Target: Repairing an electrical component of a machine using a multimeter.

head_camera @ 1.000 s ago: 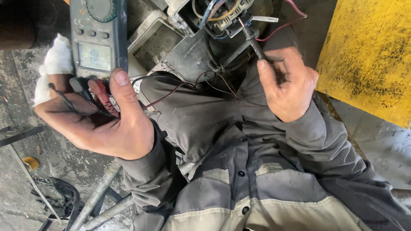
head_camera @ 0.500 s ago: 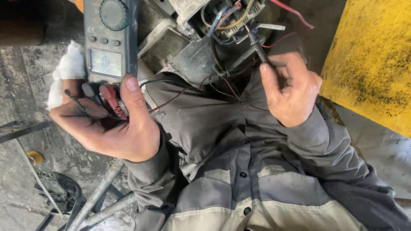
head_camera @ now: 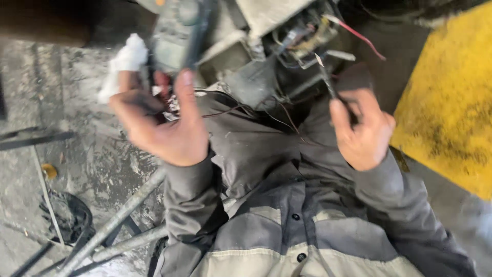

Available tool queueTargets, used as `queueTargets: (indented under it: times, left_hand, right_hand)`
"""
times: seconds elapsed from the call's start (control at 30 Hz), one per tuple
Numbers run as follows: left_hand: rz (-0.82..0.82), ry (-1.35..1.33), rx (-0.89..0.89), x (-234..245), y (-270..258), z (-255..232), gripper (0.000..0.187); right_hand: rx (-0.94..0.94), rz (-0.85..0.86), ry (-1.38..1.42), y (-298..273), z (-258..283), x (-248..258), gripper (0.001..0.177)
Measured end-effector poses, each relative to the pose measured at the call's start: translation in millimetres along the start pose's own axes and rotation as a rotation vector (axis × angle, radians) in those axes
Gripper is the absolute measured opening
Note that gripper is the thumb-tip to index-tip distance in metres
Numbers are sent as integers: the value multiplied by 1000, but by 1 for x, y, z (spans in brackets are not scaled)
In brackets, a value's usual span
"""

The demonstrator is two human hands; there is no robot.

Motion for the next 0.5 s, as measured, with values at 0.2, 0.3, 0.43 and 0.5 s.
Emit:
queueTargets:
  times: [0.2, 0.3, 0.43, 0.5]
  left_hand:
    - [7, -8, -155, -6, -9, 10, 36]
    - [-18, 69, -154, -4, -12, -6, 42]
    - [-37, 208, -273, 1, -20, -25, 51]
    - [-13, 94, -148, 2, -21, -15, 62]
  right_hand:
    - [-76, 31, 140, -27, -26, 7, 17]
    - [-103, 44, 34, -36, -19, 7, 18]
    - [-114, 65, 57, -39, -20, -1, 21]
    - [-135, 74, 114, -38, -22, -7, 23]
Point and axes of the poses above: each hand's wrist, its own y-axis towards the middle knuckle, its own x-axis out of the back of the hand, z = x × y, the point moved 6 cm from there along y, towards the middle knuckle, and after that the axes turned 1 degree about -z, right-handed, at the moved point
